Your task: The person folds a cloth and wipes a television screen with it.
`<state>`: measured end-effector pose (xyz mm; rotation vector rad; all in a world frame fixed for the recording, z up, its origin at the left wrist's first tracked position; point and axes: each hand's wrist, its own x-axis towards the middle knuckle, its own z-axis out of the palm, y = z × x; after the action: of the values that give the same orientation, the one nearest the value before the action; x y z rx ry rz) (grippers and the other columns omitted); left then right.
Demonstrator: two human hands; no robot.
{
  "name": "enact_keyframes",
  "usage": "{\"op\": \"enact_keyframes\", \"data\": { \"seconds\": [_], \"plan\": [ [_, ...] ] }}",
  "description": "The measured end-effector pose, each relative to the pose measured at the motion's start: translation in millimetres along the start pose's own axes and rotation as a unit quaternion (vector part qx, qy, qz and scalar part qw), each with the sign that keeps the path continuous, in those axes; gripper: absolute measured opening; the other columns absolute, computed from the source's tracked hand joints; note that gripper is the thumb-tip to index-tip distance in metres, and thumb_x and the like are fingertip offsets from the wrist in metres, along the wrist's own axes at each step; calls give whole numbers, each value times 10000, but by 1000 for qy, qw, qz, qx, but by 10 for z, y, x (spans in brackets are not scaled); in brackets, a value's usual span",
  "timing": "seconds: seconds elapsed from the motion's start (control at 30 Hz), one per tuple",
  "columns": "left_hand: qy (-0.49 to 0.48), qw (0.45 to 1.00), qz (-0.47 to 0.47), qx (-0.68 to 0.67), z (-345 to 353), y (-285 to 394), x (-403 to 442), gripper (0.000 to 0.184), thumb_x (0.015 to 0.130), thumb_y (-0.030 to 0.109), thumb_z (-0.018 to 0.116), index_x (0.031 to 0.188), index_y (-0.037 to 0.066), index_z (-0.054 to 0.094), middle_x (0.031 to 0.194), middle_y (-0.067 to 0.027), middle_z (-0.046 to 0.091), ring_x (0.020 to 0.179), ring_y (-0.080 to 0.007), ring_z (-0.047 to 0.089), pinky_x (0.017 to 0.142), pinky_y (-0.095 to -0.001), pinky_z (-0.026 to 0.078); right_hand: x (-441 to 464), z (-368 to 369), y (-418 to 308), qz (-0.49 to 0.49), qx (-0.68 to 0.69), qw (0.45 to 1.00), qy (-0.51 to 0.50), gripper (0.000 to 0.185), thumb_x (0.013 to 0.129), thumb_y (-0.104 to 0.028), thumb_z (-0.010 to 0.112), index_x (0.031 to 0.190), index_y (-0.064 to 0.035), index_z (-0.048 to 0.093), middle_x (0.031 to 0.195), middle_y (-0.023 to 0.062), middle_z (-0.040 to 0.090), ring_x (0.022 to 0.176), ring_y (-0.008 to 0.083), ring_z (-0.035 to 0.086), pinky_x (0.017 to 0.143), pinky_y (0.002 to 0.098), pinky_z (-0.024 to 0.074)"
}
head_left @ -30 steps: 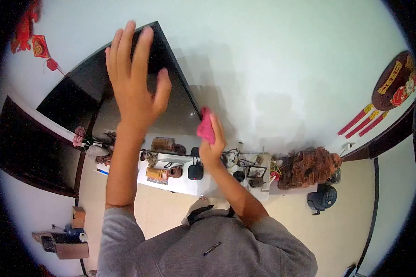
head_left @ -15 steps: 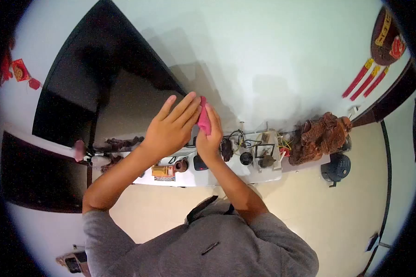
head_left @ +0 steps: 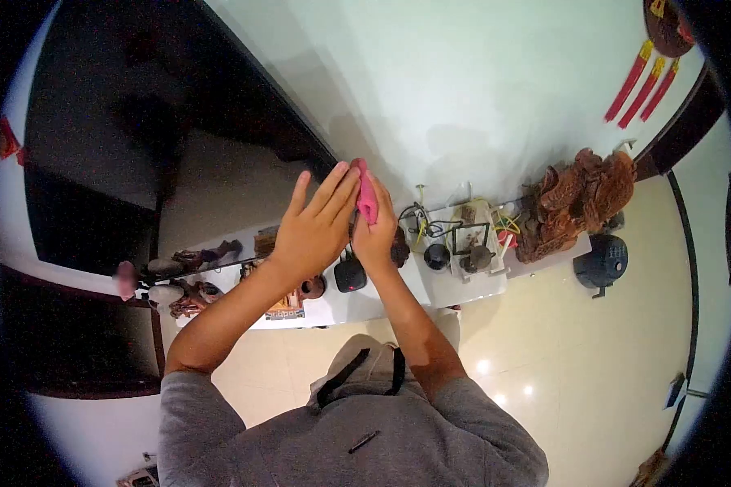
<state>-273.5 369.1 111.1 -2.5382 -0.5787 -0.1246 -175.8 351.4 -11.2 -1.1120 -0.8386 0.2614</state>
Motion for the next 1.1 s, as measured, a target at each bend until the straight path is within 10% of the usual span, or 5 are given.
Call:
{"op": "enact_keyframes", "data": {
  "seconds": [0.17,1.1],
  "plan": [
    [-54,998,40,6,398,217,-55,678,772,268,688,1393,49,524,1526,-85,423,1481,-245,293,1188,-586,151,-607,-45,1297,61,89,994,21,512,843,66,531,1349,-10,546,1341,221,583,1243,404,556,1068,437,425],
    [-7,999,48,-9,1131,508,-72,579,767,253,711,1318,122,588,1360,-31,544,1369,-222,428,1131,-644,126,-815,-98,1426,11,-7,995,95,504,808,104,532,1299,-2,581,1281,222,610,1233,390,562,1074,442,416]
  ]
}}
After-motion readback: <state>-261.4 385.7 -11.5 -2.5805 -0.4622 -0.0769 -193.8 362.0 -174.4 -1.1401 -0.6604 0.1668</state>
